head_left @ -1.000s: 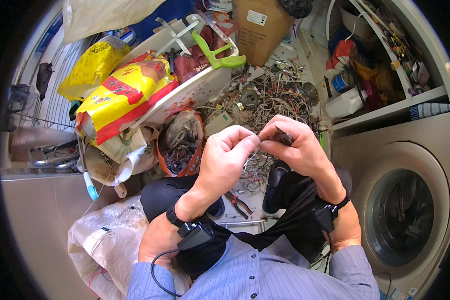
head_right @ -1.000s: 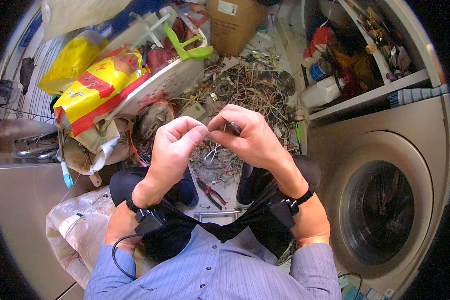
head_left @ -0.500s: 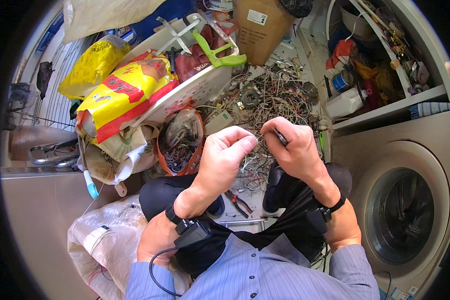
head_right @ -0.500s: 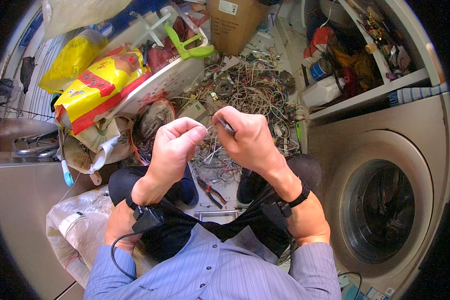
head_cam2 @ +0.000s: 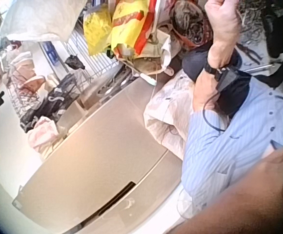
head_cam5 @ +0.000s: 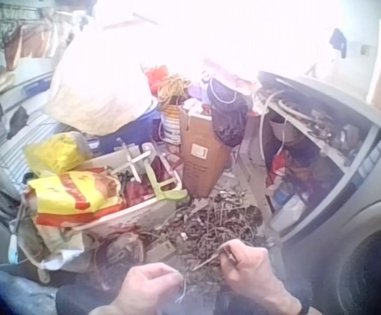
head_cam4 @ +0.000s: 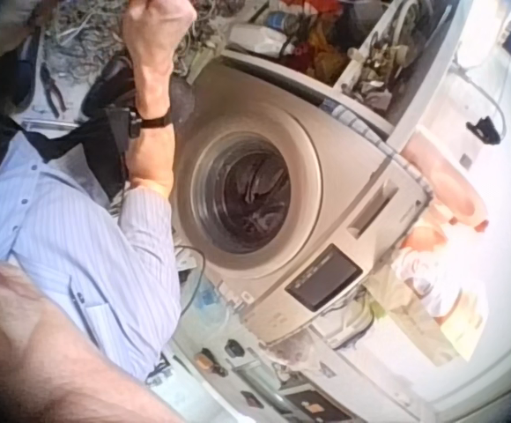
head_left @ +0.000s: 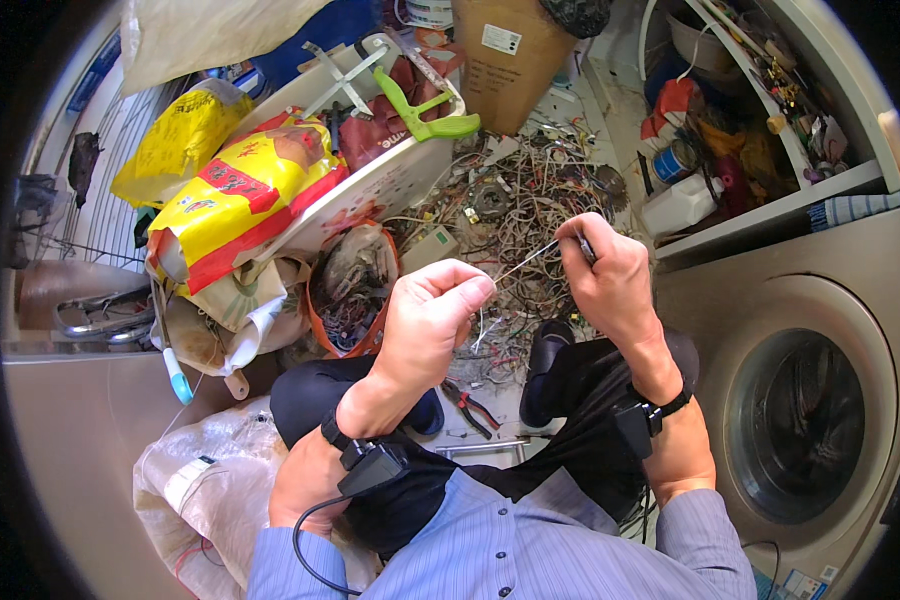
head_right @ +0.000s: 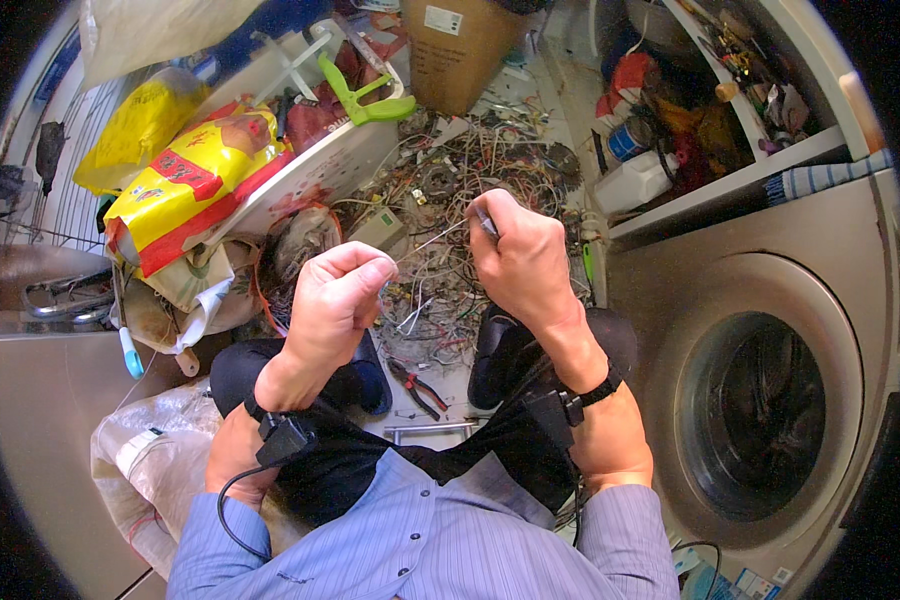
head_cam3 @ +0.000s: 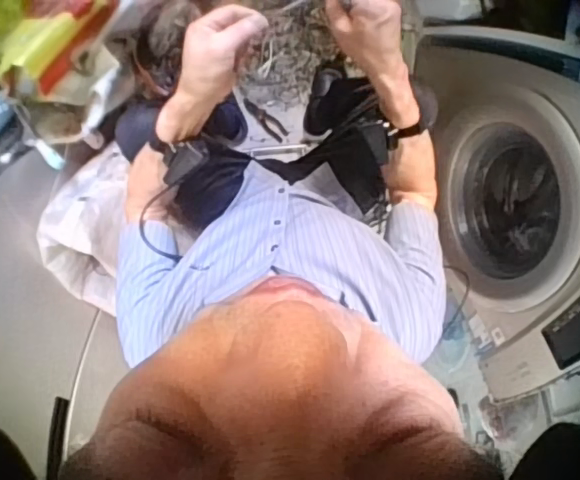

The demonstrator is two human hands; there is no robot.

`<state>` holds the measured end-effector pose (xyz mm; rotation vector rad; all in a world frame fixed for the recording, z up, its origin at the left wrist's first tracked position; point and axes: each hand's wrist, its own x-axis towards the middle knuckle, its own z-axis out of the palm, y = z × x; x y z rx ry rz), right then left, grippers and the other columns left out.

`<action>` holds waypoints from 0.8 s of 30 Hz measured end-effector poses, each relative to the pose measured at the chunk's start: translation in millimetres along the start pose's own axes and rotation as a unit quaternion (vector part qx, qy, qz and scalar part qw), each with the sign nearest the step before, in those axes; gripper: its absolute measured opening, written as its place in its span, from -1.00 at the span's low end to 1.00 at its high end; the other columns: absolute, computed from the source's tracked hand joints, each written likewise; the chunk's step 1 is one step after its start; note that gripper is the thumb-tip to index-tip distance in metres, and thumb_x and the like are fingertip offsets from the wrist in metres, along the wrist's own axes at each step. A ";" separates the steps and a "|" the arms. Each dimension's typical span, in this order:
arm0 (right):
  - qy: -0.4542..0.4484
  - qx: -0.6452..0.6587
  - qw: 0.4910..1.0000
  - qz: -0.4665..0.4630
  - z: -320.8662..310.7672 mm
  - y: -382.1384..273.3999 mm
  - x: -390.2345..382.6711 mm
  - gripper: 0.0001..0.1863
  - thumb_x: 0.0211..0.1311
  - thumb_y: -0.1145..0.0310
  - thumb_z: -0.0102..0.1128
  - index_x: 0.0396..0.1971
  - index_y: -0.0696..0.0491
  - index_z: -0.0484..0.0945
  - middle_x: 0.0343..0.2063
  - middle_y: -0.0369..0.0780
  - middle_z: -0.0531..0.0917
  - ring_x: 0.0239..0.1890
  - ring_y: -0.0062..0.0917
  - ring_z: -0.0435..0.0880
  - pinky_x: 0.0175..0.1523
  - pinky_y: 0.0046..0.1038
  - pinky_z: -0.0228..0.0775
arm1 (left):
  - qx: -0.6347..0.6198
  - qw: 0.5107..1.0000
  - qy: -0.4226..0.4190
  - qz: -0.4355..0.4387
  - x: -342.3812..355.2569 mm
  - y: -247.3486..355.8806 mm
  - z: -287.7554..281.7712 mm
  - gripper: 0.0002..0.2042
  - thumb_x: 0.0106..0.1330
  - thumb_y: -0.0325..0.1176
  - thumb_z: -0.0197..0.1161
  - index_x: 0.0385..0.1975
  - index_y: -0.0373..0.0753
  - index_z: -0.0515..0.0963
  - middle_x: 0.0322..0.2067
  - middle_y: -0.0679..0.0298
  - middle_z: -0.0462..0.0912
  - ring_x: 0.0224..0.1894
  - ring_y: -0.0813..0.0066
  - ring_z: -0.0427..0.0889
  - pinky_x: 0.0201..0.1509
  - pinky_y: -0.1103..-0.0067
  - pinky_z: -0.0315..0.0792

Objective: Strip and connect electrical wires using a wire stripper tool in a cramped utility area.

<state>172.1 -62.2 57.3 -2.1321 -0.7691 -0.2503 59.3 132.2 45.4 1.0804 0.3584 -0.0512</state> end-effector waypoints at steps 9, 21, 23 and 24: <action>0.114 -0.052 0.981 0.150 -33.7 38.0 12.1 -0.92 0.31 0.49 0.19 -0.29 0.14 0.64 -0.54 -0.19 0.69 -0.52 -0.51 0.67 -0.39 -0.45 0.48 | -0.008 1.000 0.007 0.010 -4.2 11.7 -12.3 -0.89 0.34 -0.39 0.36 -0.33 -0.30 0.65 -0.68 0.51 0.43 -0.73 0.79 0.18 -0.65 0.70 0.07; -0.130 0.215 0.968 0.013 4.3 -28.4 1.4 -0.54 0.10 0.54 0.41 0.07 0.08 0.63 0.00 -0.15 0.63 -0.28 -0.55 0.67 -0.25 -0.58 0.52 | 0.024 1.000 0.013 0.000 -1.6 6.8 -4.4 -0.86 0.36 -0.33 0.35 -0.30 -0.28 0.65 -0.59 0.48 0.56 -0.70 0.80 0.23 -0.63 0.72 0.05; -0.141 0.184 0.973 -0.001 12.3 -25.2 -0.2 -0.72 0.15 0.51 0.37 -0.10 0.11 0.68 -0.21 -0.12 0.71 -0.31 -0.48 0.72 -0.25 -0.49 0.55 | 0.023 1.000 -0.016 -0.009 -2.1 7.0 -3.3 -0.86 0.37 -0.34 0.34 -0.28 -0.29 0.67 -0.58 0.55 0.52 -0.64 0.87 0.28 -0.60 0.76 0.09; -0.152 0.172 0.973 -0.020 18.9 -22.5 2.1 -0.79 0.17 0.50 0.35 -0.17 0.12 0.69 -0.31 -0.11 0.73 -0.33 -0.44 0.74 -0.25 -0.46 0.56 | 0.023 1.000 -0.015 -0.008 -2.0 7.5 -4.0 -0.86 0.37 -0.34 0.34 -0.28 -0.29 0.67 -0.58 0.55 0.52 -0.64 0.87 0.28 -0.60 0.76 0.09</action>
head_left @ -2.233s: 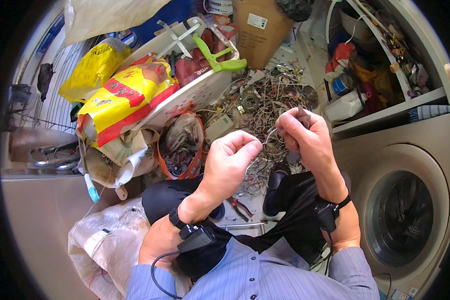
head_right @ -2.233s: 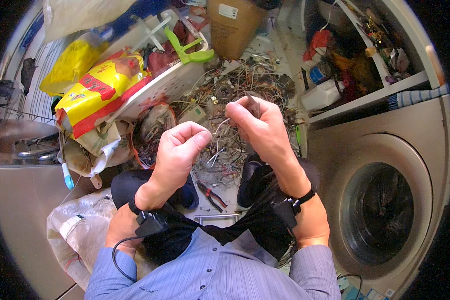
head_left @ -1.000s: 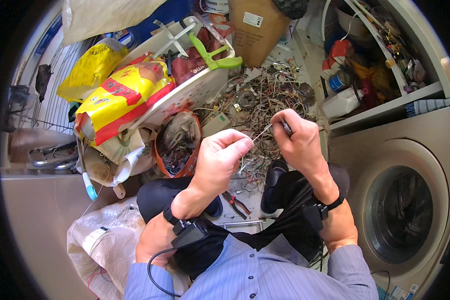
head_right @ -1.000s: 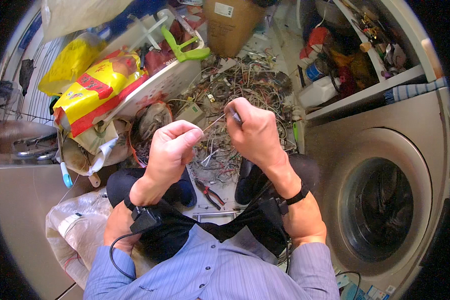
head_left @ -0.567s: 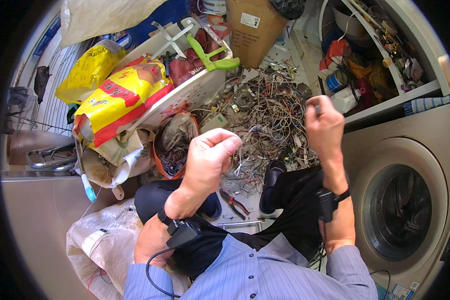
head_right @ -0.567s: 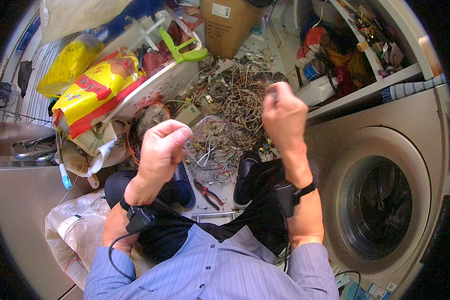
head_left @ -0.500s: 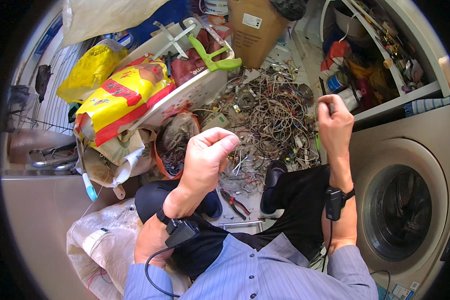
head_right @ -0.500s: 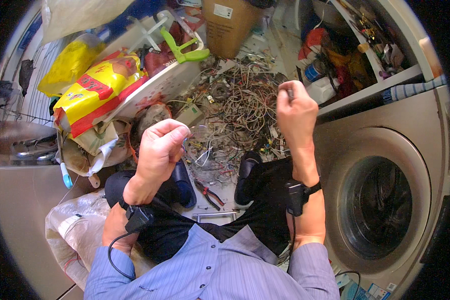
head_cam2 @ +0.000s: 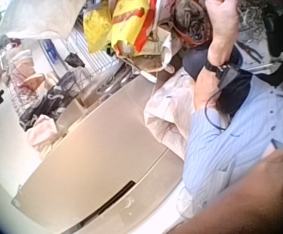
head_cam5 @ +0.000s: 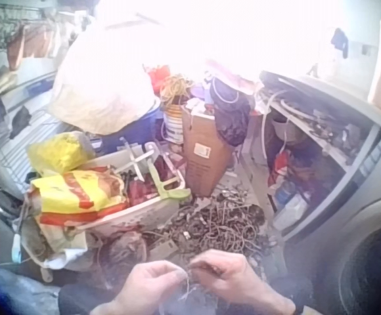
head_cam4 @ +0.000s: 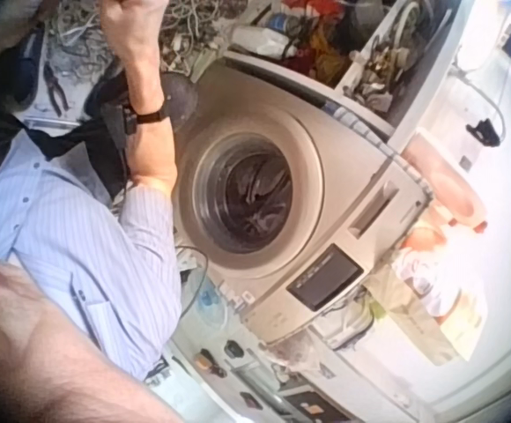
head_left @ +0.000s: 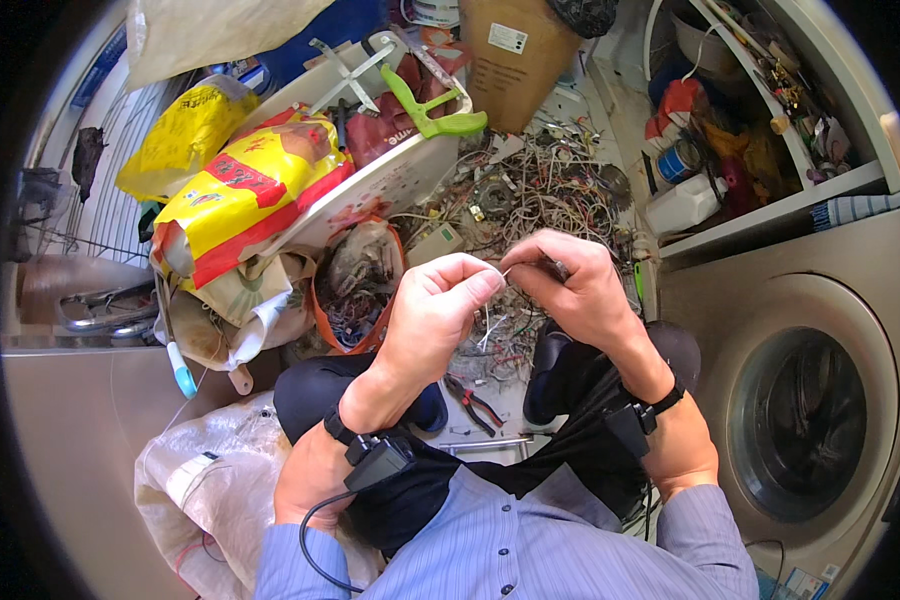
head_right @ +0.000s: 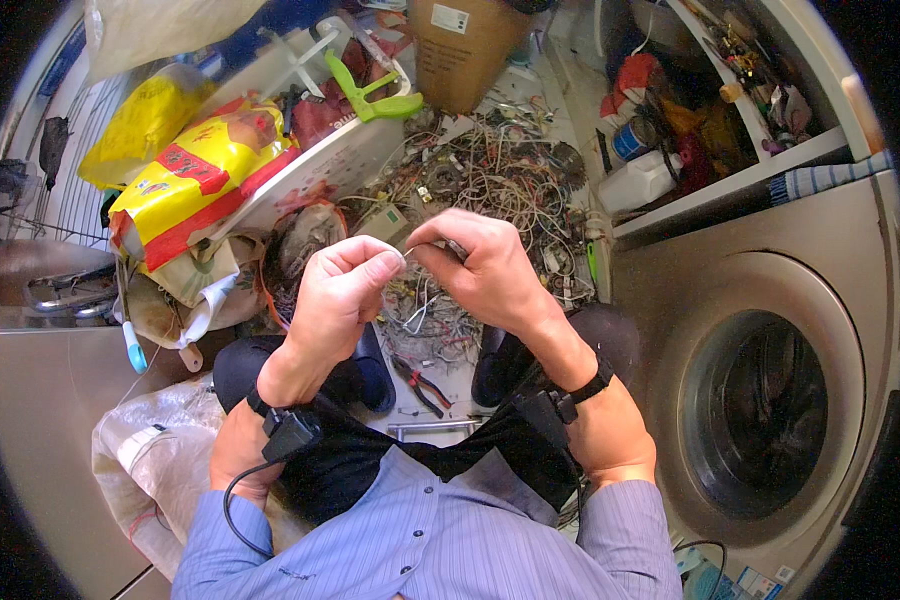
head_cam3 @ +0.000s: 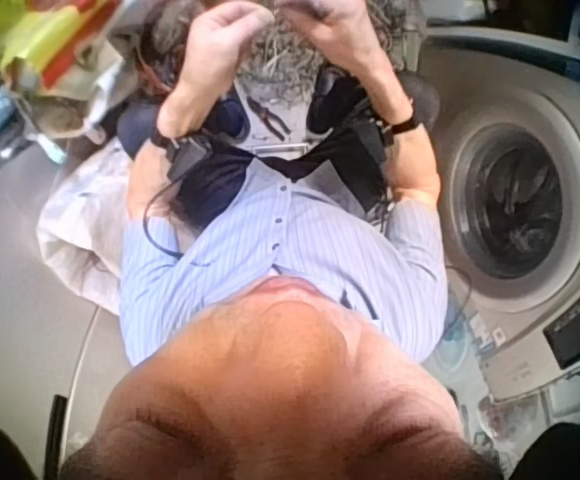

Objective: Strip and connect electrical wires using a wire stripper tool in a cramped utility area.

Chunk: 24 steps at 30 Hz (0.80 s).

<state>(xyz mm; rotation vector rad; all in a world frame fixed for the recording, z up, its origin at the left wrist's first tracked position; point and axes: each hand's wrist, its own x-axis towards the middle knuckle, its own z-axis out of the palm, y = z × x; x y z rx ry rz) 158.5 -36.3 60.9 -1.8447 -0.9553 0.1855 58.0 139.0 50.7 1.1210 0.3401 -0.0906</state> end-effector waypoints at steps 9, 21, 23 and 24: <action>0.015 -0.053 0.998 0.015 -0.4 1.1 -8.4 -0.95 0.16 0.51 0.27 -0.37 0.14 0.63 -0.47 -0.07 0.69 -0.40 -0.19 0.73 -0.31 -0.36 0.55 | -0.012 0.999 -0.026 -0.021 -1.5 -4.9 1.3 -0.88 0.36 -0.36 0.34 -0.30 -0.28 0.66 -0.62 0.49 0.52 -0.70 0.80 0.23 -0.63 0.72 0.05; -0.014 0.015 0.993 0.119 -13.3 3.1 -12.1 -0.93 0.24 0.50 0.24 -0.31 0.16 0.63 -0.54 -0.18 0.67 -0.49 -0.52 0.68 -0.38 -0.48 0.47 | -0.069 0.997 -0.004 -0.023 -1.1 -0.2 -1.3 -0.87 0.40 -0.34 0.32 -0.29 -0.27 0.64 -0.68 0.53 0.36 -0.69 0.79 0.18 -0.64 0.72 0.02; -0.029 0.041 0.987 0.153 -12.3 3.3 -13.1 -0.92 0.26 0.50 0.24 -0.28 0.16 0.64 -0.56 -0.22 0.67 -0.49 -0.62 0.65 -0.38 -0.51 0.45 | -0.115 0.993 -0.035 -0.017 3.7 -4.8 -9.7 -0.87 0.42 -0.33 0.30 -0.26 -0.25 0.63 -0.63 0.51 0.39 -0.65 0.79 0.21 -0.63 0.73 0.04; -0.029 0.084 0.983 0.160 -10.3 6.4 -14.9 -0.92 0.26 0.49 0.24 -0.28 0.16 0.64 -0.57 -0.24 0.66 -0.49 -0.65 0.62 -0.38 -0.52 0.44 | -0.162 0.984 -0.069 -0.012 6.1 -3.5 -9.3 -0.87 0.44 -0.31 0.29 -0.23 -0.23 0.63 -0.58 0.48 0.42 -0.62 0.79 0.24 -0.63 0.74 0.06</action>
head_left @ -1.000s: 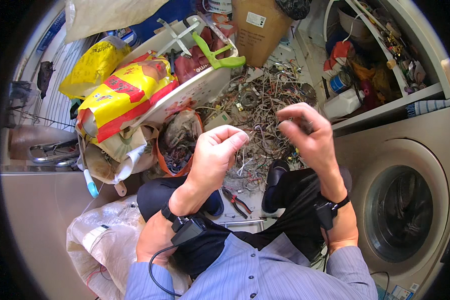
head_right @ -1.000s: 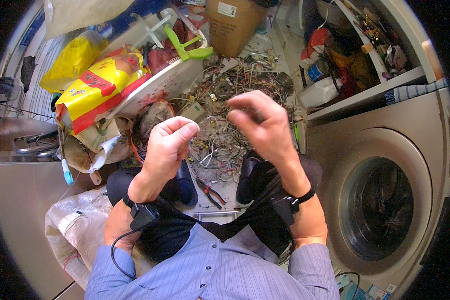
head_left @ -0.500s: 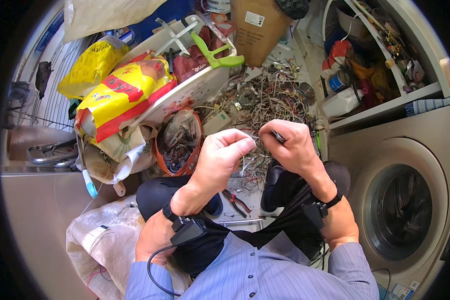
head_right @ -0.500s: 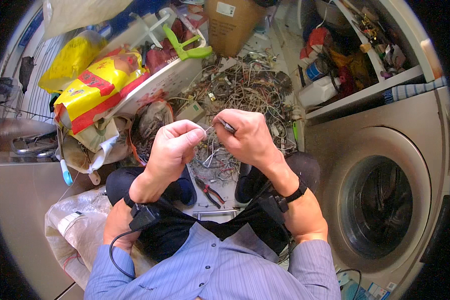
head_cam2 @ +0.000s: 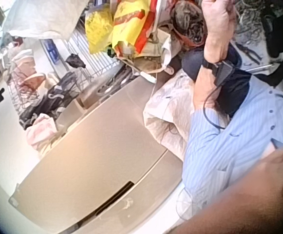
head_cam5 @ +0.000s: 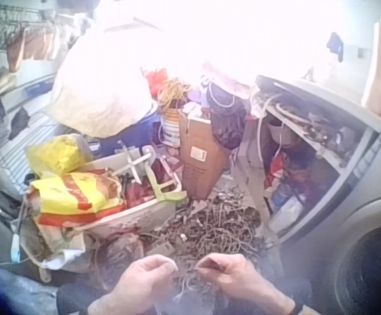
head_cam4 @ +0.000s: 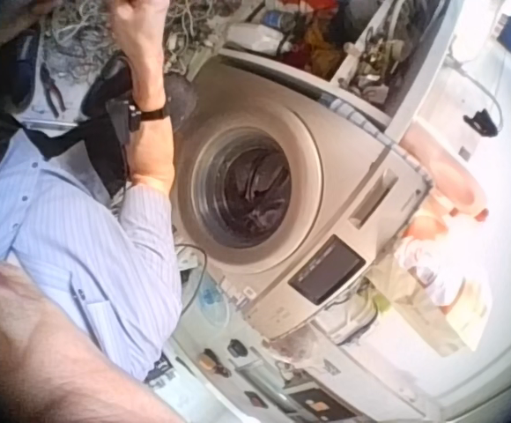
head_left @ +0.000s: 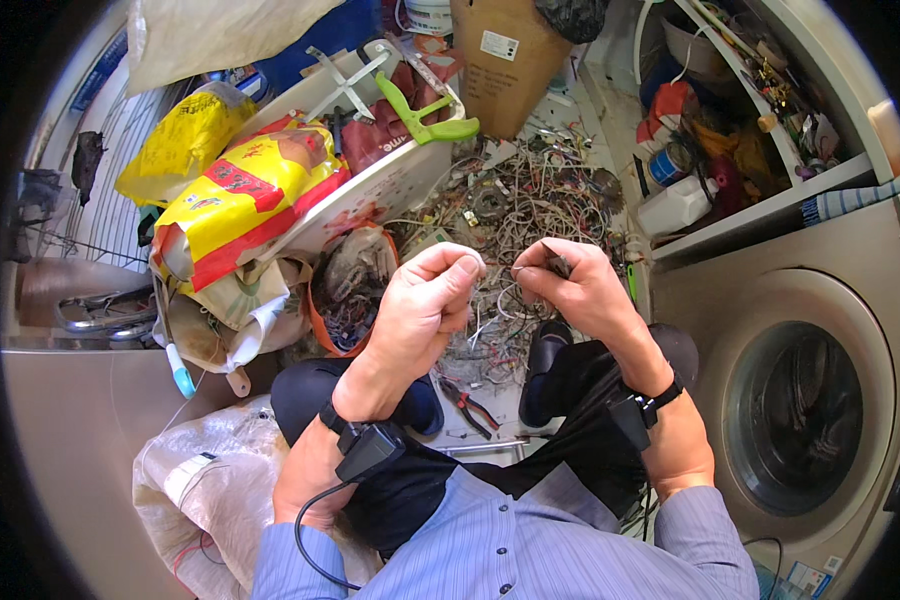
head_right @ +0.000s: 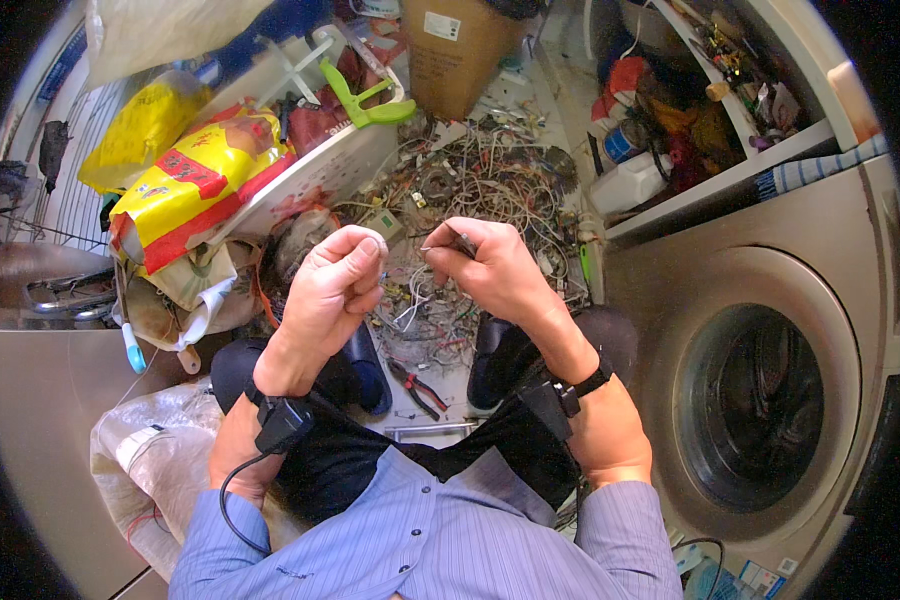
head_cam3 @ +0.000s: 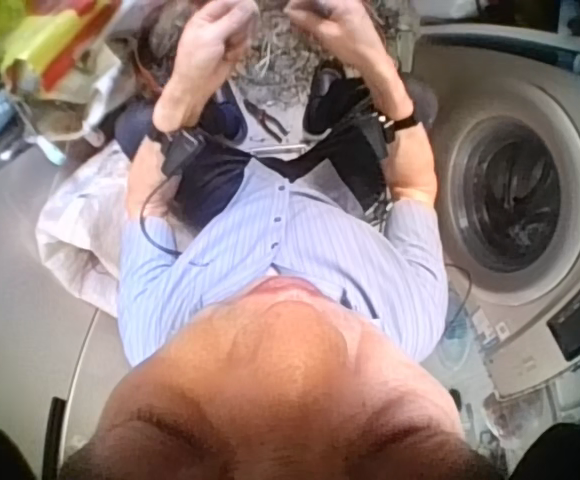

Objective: Strip and connect electrical wires using a wire stripper tool in a cramped utility area.

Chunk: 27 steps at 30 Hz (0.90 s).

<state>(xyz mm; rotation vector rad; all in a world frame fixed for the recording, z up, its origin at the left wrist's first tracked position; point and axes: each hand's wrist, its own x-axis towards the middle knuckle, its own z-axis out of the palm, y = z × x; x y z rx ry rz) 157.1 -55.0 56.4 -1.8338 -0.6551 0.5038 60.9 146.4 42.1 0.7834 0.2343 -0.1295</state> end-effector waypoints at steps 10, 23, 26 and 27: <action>-0.009 -0.059 0.995 -0.085 11.8 1.7 -4.5 -0.91 0.05 0.51 0.21 -0.43 0.19 0.56 -0.62 -0.22 0.54 -0.55 -0.59 0.52 -0.39 -0.47 0.38 | -0.012 1.000 -0.003 0.021 6.1 3.7 1.4 -0.85 0.50 -0.30 0.20 -0.29 -0.22 0.50 -0.32 0.25 0.61 -0.52 0.72 0.41 -0.59 0.79 0.27; -0.010 -0.056 0.998 0.033 7.7 9.5 -6.9 -0.83 0.04 0.39 0.17 -0.42 0.19 0.57 -0.56 -0.05 0.59 -0.49 -0.29 0.63 -0.32 -0.34 0.45 | -0.055 0.997 0.018 0.060 8.1 16.4 0.0 -0.84 0.53 -0.33 0.14 -0.31 -0.24 0.48 -0.36 0.26 0.55 -0.57 0.71 0.35 -0.60 0.77 0.27; 0.011 -0.082 0.996 0.025 4.3 10.1 -5.9 -0.84 0.10 0.41 0.17 -0.40 0.21 0.59 -0.57 -0.11 0.60 -0.49 -0.43 0.63 -0.32 -0.38 0.46 | -0.051 0.995 0.017 0.088 8.5 21.6 -6.1 -0.83 0.53 -0.32 0.13 -0.31 -0.25 0.48 -0.35 0.24 0.54 -0.56 0.71 0.34 -0.58 0.77 0.28; 0.010 -0.083 0.996 0.025 4.8 10.4 -6.3 -0.84 0.10 0.41 0.17 -0.40 0.21 0.59 -0.57 -0.11 0.60 -0.49 -0.43 0.63 -0.32 -0.38 0.46 | -0.062 0.994 0.018 0.091 9.4 23.6 -9.1 -0.83 0.54 -0.32 0.13 -0.31 -0.25 0.48 -0.34 0.24 0.54 -0.54 0.69 0.37 -0.57 0.76 0.29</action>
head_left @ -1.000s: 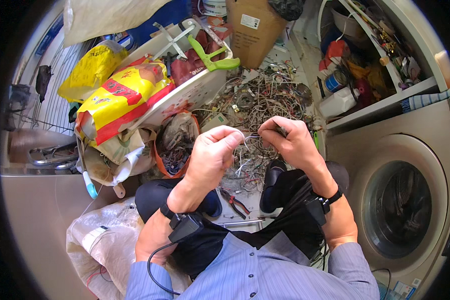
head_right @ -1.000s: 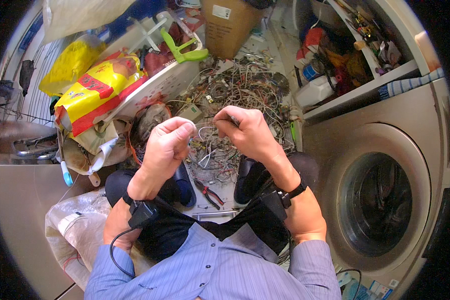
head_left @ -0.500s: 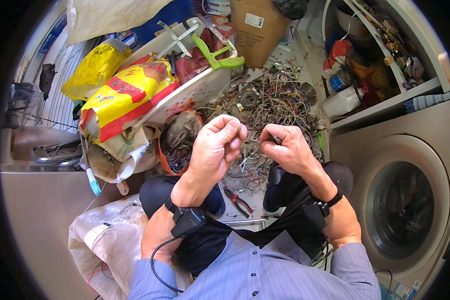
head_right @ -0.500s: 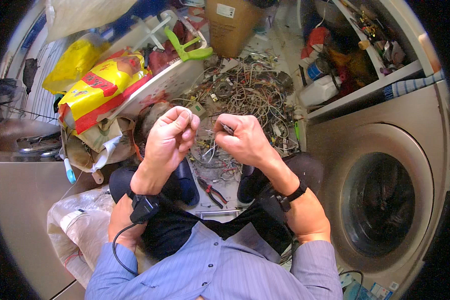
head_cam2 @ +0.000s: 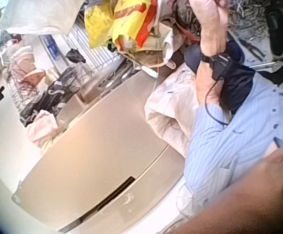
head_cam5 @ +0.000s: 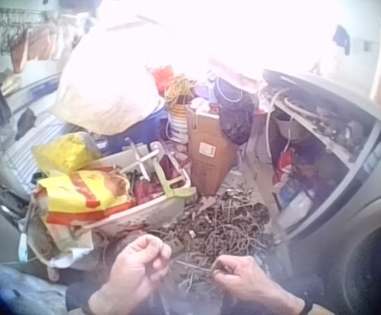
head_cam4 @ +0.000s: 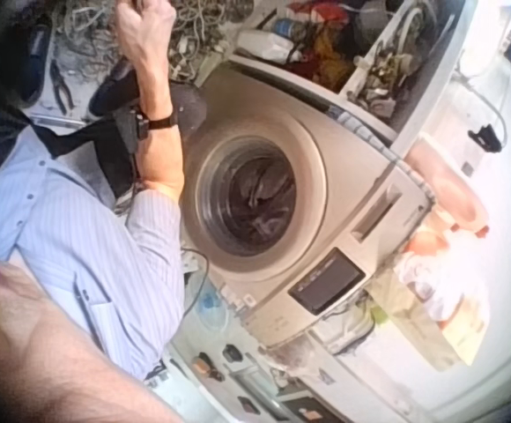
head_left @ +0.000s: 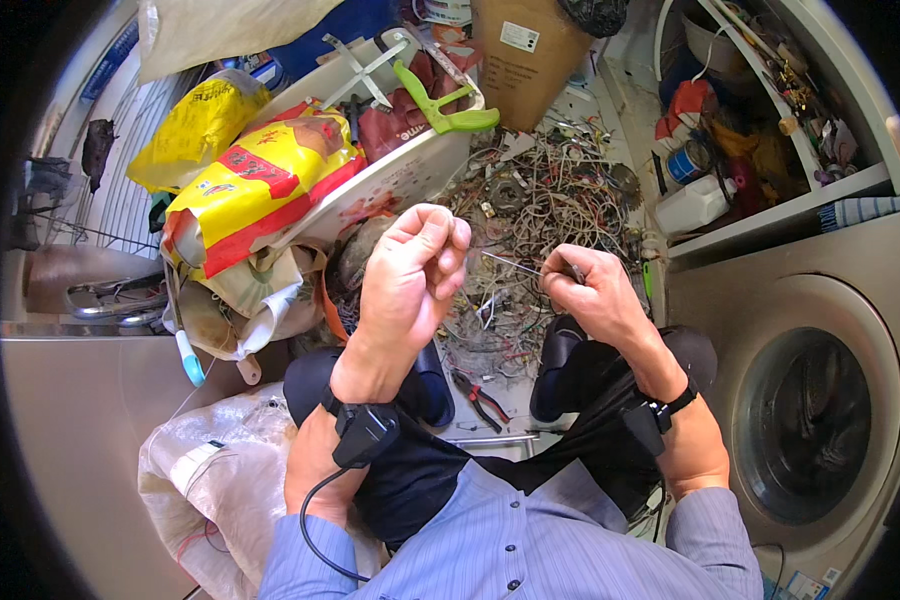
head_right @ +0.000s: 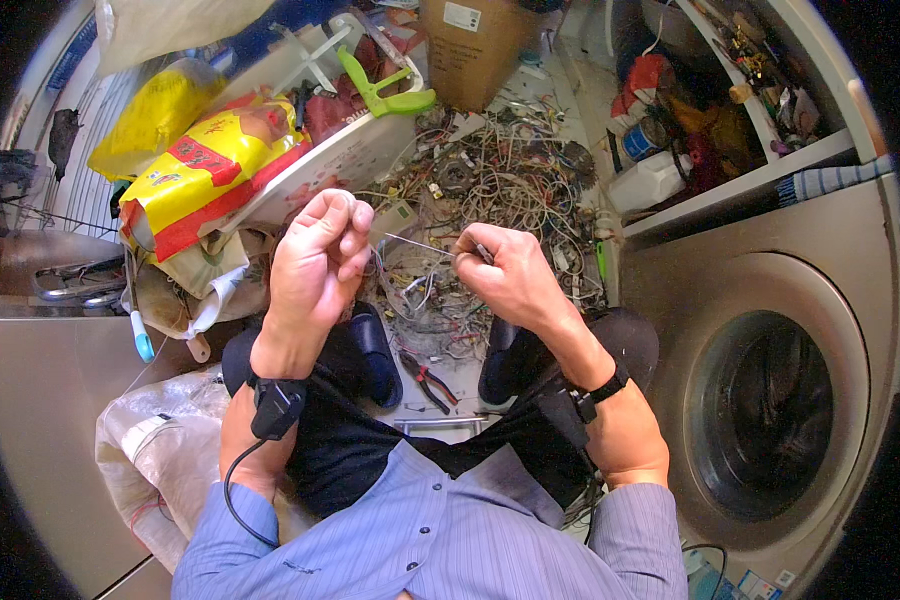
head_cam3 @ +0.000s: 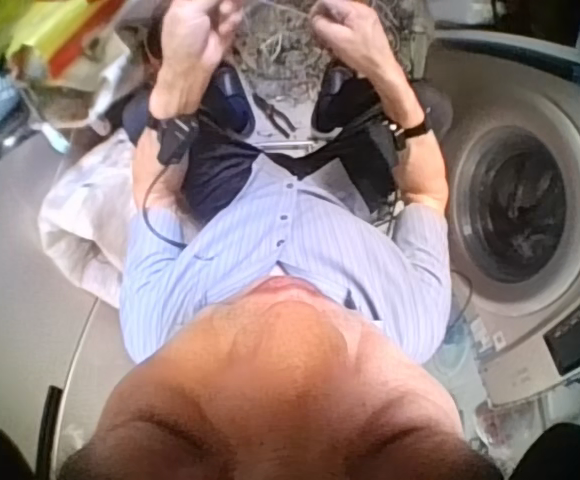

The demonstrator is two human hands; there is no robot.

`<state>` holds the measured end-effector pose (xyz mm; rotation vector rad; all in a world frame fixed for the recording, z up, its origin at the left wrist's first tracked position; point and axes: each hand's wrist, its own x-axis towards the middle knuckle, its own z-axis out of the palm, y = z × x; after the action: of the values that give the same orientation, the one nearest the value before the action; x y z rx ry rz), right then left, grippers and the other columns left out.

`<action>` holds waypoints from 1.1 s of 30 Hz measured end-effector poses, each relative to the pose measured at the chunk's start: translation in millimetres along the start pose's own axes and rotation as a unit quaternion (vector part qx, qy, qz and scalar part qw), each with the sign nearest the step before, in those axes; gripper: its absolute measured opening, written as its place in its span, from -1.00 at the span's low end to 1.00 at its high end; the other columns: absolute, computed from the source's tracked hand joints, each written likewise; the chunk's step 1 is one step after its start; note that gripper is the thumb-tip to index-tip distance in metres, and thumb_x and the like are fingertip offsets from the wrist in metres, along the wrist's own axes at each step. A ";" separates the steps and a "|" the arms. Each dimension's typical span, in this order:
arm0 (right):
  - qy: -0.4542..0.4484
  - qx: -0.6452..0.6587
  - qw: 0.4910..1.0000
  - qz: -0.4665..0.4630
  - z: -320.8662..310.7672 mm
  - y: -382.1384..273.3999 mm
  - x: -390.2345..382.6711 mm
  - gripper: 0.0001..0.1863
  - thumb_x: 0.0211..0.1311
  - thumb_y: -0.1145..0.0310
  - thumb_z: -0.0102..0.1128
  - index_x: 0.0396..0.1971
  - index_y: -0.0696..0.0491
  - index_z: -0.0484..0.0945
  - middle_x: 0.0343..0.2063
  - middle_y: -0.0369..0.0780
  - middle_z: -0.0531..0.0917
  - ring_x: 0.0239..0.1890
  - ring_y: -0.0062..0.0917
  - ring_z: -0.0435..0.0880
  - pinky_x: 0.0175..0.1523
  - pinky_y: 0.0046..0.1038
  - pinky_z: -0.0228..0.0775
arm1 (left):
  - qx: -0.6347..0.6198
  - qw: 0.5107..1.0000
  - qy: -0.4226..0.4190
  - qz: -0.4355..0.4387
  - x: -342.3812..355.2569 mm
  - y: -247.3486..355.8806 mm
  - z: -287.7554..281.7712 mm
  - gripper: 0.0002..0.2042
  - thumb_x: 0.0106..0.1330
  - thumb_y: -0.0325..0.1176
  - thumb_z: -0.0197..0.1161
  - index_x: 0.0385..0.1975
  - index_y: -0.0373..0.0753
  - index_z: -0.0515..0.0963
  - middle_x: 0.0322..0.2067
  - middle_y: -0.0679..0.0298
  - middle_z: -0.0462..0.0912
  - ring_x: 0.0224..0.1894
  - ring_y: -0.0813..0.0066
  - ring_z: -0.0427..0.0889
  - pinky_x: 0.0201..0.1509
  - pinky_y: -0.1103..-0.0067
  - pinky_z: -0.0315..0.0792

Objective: Strip and connect electrical wires using a wire stripper tool in a cramped utility area.

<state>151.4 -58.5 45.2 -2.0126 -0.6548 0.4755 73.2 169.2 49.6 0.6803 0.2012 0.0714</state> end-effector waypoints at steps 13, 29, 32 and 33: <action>0.121 -0.084 0.984 -0.096 11.1 -4.1 1.1 -0.94 0.10 0.50 0.23 -0.43 0.16 0.58 -0.60 -0.13 0.62 -0.56 -0.42 0.64 -0.41 -0.45 0.44 | 0.066 0.997 0.031 -0.023 -8.3 -12.1 1.9 -0.83 0.53 -0.27 0.14 -0.33 -0.17 0.45 -0.49 0.36 0.48 -0.56 0.66 0.37 -0.57 0.72 0.24; 0.120 0.011 0.986 -0.111 -0.6 1.7 0.5 -0.88 0.18 0.50 0.36 -0.27 0.14 0.69 -0.36 -0.19 0.72 -0.42 -0.58 0.62 -0.25 -0.52 0.48 | -0.037 0.999 -0.020 -0.005 -4.3 8.7 -6.4 -0.84 0.54 -0.31 0.13 -0.32 -0.18 0.47 -0.44 0.33 0.51 -0.48 0.62 0.43 -0.50 0.68 0.32; 0.134 0.013 0.978 -0.158 6.3 -22.5 6.2 -0.77 0.19 0.52 0.35 -0.14 0.13 0.69 -0.22 -0.22 0.73 -0.39 -0.64 0.63 -0.23 -0.53 0.51 | -0.024 1.000 -0.012 -0.014 -5.3 1.8 0.1 -0.83 0.54 -0.29 0.12 -0.31 -0.20 0.46 -0.43 0.32 0.49 -0.47 0.61 0.42 -0.50 0.69 0.32; 0.097 0.090 0.987 -0.093 7.9 -28.1 6.7 -0.73 0.19 0.52 0.35 -0.08 0.13 0.68 -0.19 -0.23 0.72 -0.38 -0.67 0.62 -0.23 -0.54 0.51 | -0.021 1.000 -0.008 -0.021 -4.7 -0.9 2.5 -0.82 0.54 -0.28 0.12 -0.31 -0.21 0.44 -0.43 0.32 0.46 -0.46 0.60 0.40 -0.51 0.69 0.32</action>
<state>144.9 -37.3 65.3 -1.7803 -0.6469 0.2164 69.1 166.3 51.7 0.6343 0.1977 0.0287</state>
